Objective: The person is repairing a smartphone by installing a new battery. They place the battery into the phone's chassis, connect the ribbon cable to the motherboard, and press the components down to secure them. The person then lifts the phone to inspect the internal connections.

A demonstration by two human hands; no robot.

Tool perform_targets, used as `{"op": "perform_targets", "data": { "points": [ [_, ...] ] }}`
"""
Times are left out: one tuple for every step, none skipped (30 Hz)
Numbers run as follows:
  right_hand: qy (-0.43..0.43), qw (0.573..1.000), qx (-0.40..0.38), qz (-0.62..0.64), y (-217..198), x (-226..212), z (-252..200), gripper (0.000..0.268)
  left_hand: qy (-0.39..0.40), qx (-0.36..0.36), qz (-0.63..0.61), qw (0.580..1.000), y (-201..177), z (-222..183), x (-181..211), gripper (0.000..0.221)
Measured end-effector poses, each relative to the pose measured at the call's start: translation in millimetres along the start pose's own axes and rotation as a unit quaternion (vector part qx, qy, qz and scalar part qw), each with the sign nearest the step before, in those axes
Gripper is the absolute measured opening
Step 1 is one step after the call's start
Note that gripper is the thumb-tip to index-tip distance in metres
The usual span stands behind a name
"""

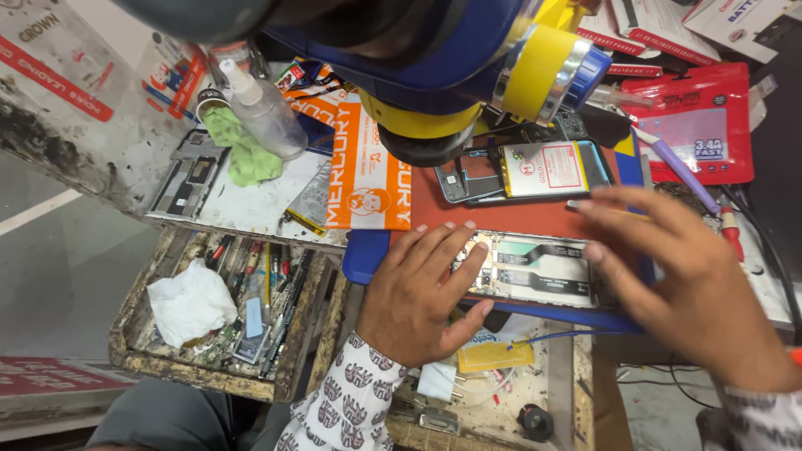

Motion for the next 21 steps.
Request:
{"op": "perform_targets", "data": {
  "points": [
    [0.002,1.0,-0.006,-0.009,-1.1,4.5,4.3,0.038,0.001,0.001,0.003,1.0,0.3,-0.4,-0.2,0.056],
    [0.003,1.0,-0.012,-0.017,-2.1,9.6,9.9,0.039,0.002,0.002,0.006,1.0,0.5,-0.9,-0.4,0.056],
    [0.004,1.0,-0.017,-0.025,-2.8,14.8,16.0,0.04,0.003,0.004,0.01,1.0,0.8,-1.2,-0.2,0.056],
    [-0.014,0.999,-0.025,-0.041,-2.4,17.6,22.9,0.043,0.005,0.007,0.009,1.0,0.9,-1.4,0.6,0.055],
    [-0.034,0.997,-0.033,-0.056,-0.6,19.8,31.5,0.045,0.007,0.011,0.008,1.0,0.1,-1.7,0.7,0.055],
    [-0.054,0.995,-0.04,-0.071,1.7,21.2,39.5,0.048,0.009,0.014,0.008,1.0,-0.8,-1.9,0.7,0.055],
    [-0.061,0.995,-0.051,-0.066,4.9,23.2,47.1,0.049,0.011,0.014,0.006,1.0,-1.5,-2.4,0.6,0.054],
    [-0.069,0.994,-0.062,-0.061,8.1,24.8,54.4,0.05,0.012,0.015,0.004,1.0,-1.8,-2.7,0.8,0.054],
    [-0.076,0.993,-0.073,-0.057,10.8,25.9,60.2,0.051,0.014,0.015,0.001,1.0,-1.8,-2.5,1.0,0.054],
    [-0.071,0.992,-0.082,-0.06,13.5,28.0,65.2,0.051,0.015,0.016,0.002,1.0,-1.8,-2.4,1.0,0.053],
    [-0.066,0.992,-0.092,-0.063,16.5,29.7,69.6,0.051,0.015,0.017,0.003,1.0,-1.9,-2.4,0.9,0.053],
    [-0.062,0.991,-0.101,-0.067,19.6,31.2,73.0,0.051,0.014,0.017,0.004,1.0,-1.9,-2.5,0.7,0.052],
    [-0.07,0.991,-0.097,-0.063,21.1,31.0,75.5,0.051,0.014,0.019,0.0,1.0,-1.9,-2.9,0.9,0.052],
    [-0.078,0.991,-0.092,-0.06,21.8,31.0,77.4,0.051,0.014,0.021,-0.003,1.0,-1.6,-3.0,1.2,0.052],
    [-0.087,0.991,-0.089,-0.057,22.0,31.0,78.2,0.051,0.012,0.024,-0.007,1.0,-1.8,-3.6,1.4,0.052],
    [-0.076,0.992,-0.091,-0.045,22.5,33.3,78.4,0.053,0.013,0.024,-0.008,1.0,-2.3,-4.4,1.0,0.052],
    [-0.065,0.993,-0.094,-0.036,21.9,36.2,78.2,0.054,0.013,0.027,-0.009,1.0,-2.1,-4.2,0.8,0.052],
    [-0.054,0.994,-0.096,-0.027,21.6,39.2,78.2,0.055,0.013,0.029,-0.01,0.999,-2.0,-4.1,0.3,0.052],
    [-0.059,0.994,-0.092,-0.026,21.1,40.2,78.4,0.055,0.012,0.03,-0.012,0.999,-1.8,-4.5,-0.2,0.052],
    [-0.064,0.994,-0.088,-0.025,20.9,41.3,79.3,0.055,0.012,0.03,-0.013,0.999,-1.7,-4.9,-0.9,0.052],
    [-0.069,0.994,-0.083,-0.024,20.6,42.4,80.6,0.056,0.011,0.031,-0.014,0.999,-1.6,-5.1,-0.9,0.052]
  ]
}}
Point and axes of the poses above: each hand's wrist, its own z-axis towards the middle knuckle, its own y-axis out of the palm, x = y × z, the point moved 6 cm from there along z, towards the middle knuckle, and after that the axes turned 5 degrees about -x, right-handed, at the moved point
